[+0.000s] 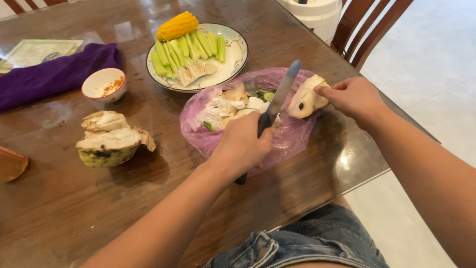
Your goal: The person cuts and peels pieces of fruit using a knife, wipes their hands with tissue paper, and slices pieces of fruit with the knife over a plastic bag.
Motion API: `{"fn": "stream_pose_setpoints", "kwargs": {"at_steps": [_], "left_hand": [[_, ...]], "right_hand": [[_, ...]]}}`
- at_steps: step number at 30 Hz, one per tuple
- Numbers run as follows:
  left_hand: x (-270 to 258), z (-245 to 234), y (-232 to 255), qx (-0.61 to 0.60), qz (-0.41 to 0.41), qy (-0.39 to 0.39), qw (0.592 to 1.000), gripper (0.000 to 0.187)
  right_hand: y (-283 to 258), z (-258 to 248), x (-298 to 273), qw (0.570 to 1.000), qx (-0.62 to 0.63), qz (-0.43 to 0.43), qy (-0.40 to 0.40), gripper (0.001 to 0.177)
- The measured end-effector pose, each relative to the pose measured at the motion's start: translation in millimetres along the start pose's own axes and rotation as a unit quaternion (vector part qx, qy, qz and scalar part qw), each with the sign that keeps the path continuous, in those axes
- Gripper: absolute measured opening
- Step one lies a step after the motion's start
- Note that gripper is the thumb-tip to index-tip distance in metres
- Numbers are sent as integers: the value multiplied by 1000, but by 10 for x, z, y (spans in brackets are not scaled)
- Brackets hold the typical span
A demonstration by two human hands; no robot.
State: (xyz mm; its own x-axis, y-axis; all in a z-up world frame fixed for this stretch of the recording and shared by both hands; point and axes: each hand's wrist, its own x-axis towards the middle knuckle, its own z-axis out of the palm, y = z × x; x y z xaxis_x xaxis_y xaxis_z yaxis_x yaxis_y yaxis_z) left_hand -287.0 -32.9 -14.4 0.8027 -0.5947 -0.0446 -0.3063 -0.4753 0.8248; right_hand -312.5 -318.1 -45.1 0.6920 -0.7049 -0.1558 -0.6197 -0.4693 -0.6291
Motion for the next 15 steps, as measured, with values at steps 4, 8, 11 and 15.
{"fn": "stream_pose_setpoints", "kwargs": {"at_steps": [4,8,11,15], "left_hand": [[35,97,-165,65,51,27,996,32],[44,88,-158,50,-3,6,999,32],[8,44,-94,40,-18,-3,999,32],[-8,6,-19,-7,-54,-25,998,30]], "right_hand": [[-47,70,-20,998,26,-57,24,58],[-200,77,-168,996,49,-65,22,50],[-283,91,-197,991,117,-67,-16,48],[-305,204,-59,952,289,25,-98,47]]}}
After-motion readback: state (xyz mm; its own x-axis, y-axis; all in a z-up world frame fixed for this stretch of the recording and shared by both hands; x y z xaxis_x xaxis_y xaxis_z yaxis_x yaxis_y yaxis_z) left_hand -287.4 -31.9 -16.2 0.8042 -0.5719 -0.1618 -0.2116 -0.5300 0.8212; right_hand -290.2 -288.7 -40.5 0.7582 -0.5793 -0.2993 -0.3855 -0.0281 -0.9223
